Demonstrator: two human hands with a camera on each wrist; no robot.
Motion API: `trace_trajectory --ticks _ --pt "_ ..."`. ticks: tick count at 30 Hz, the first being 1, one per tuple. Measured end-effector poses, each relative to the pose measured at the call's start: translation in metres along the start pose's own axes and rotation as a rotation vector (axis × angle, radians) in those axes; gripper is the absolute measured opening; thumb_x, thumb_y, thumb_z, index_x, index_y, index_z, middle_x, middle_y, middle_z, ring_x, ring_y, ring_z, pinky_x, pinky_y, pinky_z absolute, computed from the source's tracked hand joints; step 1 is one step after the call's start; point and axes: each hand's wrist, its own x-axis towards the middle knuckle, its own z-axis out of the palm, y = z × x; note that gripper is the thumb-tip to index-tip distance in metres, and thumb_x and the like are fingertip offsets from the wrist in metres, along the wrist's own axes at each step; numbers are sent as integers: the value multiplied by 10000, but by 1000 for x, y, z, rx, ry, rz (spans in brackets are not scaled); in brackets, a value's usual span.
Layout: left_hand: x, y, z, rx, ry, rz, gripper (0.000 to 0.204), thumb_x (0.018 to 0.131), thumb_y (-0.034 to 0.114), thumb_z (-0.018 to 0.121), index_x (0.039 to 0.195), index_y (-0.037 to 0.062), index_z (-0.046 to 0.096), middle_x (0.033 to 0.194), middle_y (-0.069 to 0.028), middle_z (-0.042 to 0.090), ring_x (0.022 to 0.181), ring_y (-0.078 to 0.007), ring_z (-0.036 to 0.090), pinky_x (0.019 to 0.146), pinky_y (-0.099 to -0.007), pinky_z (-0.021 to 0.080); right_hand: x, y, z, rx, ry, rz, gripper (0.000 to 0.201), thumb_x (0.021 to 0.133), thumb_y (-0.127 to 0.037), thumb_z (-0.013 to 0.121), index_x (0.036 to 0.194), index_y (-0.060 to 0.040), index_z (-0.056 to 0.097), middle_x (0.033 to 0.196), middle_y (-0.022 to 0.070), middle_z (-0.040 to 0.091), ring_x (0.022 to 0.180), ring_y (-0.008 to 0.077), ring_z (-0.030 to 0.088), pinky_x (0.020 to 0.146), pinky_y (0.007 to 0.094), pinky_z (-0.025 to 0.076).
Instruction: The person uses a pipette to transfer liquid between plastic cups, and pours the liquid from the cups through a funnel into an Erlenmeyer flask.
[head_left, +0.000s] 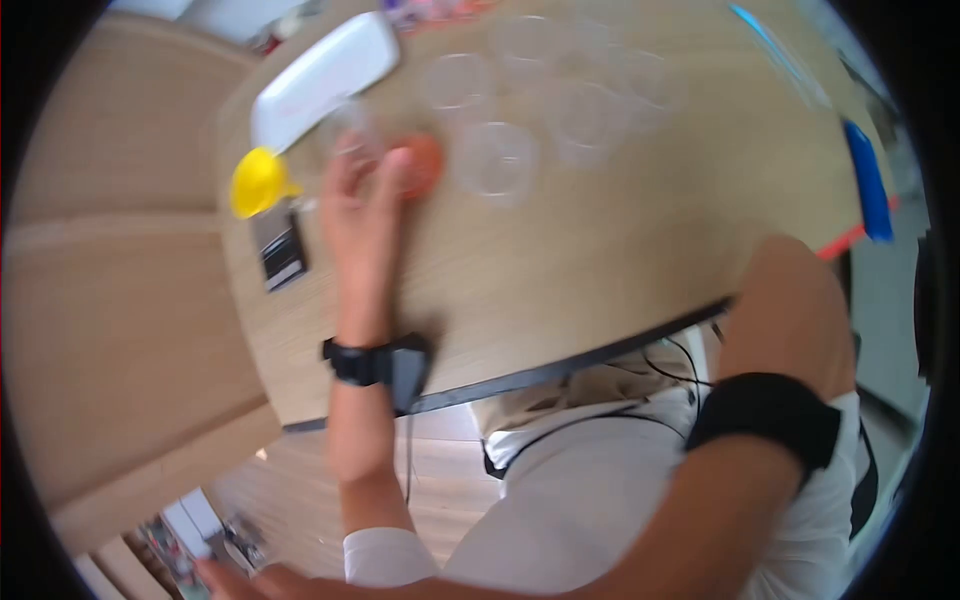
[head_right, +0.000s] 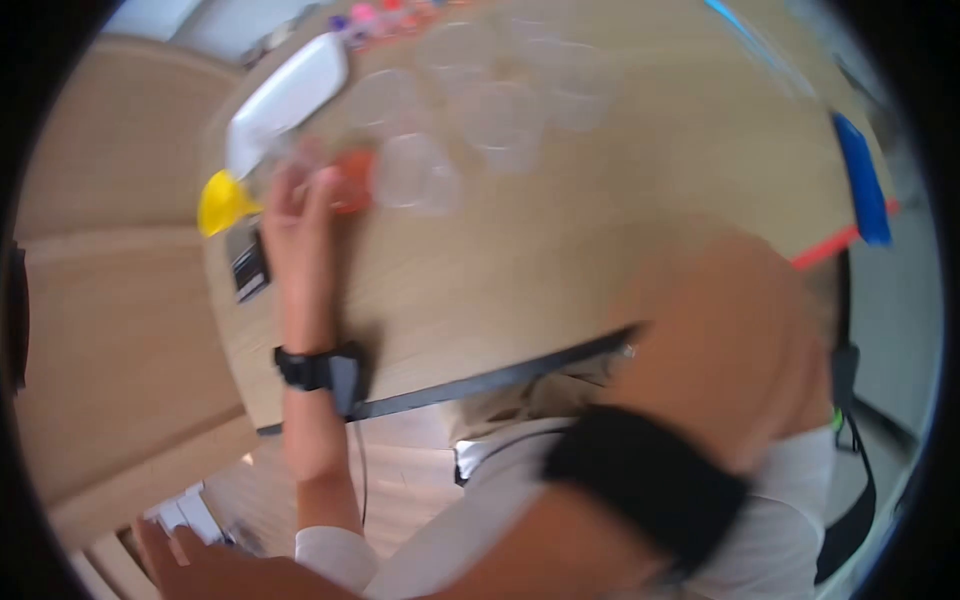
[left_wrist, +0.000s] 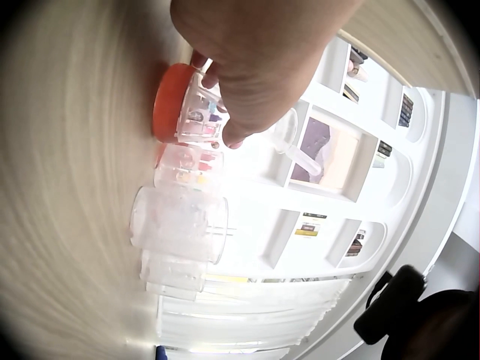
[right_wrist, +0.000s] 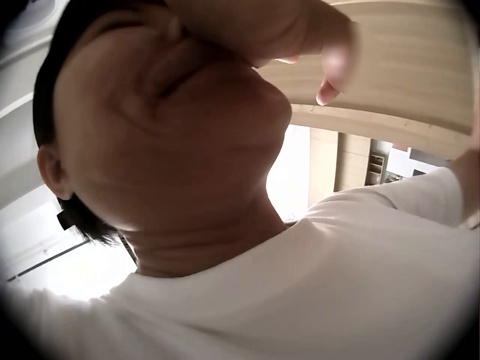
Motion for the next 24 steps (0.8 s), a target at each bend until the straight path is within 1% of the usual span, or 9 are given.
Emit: trace_trajectory --ticks 2,3,6,11,18,20,22,23,24 --pt "-2 2 1 -60 13 5 508 852 162 735 1294 -6 546 1059 -97 669 995 -153 614 831 -286 504 13 22 -13 -296 3 -55 641 934 -335 500 1343 120 307 1228 191 547 1144 270 551 1001 307 450" --pt "-3 7 -39 26 108 13 508 852 162 735 1294 -6 546 1059 -97 669 995 -153 614 831 -286 504 25 30 -13 -426 -54 -93 849 896 -393 615 1386 177 222 1278 203 512 1200 244 525 1046 255 441" --pt "-1 1 -3 -55 53 82 507 840 160 748 1287 12 560 1056 -95 671 975 -155 613 840 -296 496 22 23 3 -346 -15 -109 713 929 -342 539 1381 129 251 1237 212 536 1114 280 554 967 304 461" --pt "7 9 -5 -53 2 54 545 853 192 743 1301 -36 534 1123 -104 648 954 -147 613 824 -288 506 32 -5 23 -194 127 -132 422 1010 -214 347 1367 10 325 1134 233 597 899 370 624 771 427 512" --pt "-1 9 -25 71 82 84 520 840 168 748 1287 -14 554 1096 -98 655 960 -130 602 821 -278 498 4 -11 11 -466 239 -181 469 998 -181 383 1388 47 254 1085 278 590 826 384 635 689 444 516" --pt "1 1 -9 -10 38 58 503 845 167 740 1280 -10 560 1098 -85 665 970 -138 613 817 -284 502 20 7 24 -330 296 -160 463 984 -144 424 1365 73 274 1060 287 590 785 380 636 657 448 512" --pt "0 4 -8 23 49 69 507 852 168 732 1289 -15 551 1086 -84 671 954 -144 626 809 -288 507 40 27 42 -509 392 -507 484 969 -133 463 1360 73 266 1024 291 586 744 389 624 633 433 512" --pt "-2 10 -11 2 16 47 515 854 171 730 1295 -18 544 1096 -89 668 950 -148 627 812 -290 508 35 12 32 -433 120 -338 494 959 -130 474 1352 88 269 990 286 582 722 397 615 626 442 510" --pt "-1 13 -6 -17 -19 32 523 855 174 728 1301 -22 537 1107 -94 665 947 -153 628 814 -292 510 25 6 28 -432 180 -328 494 959 -130 474 1352 88 269 990 286 582 722 397 615 626 442 510"
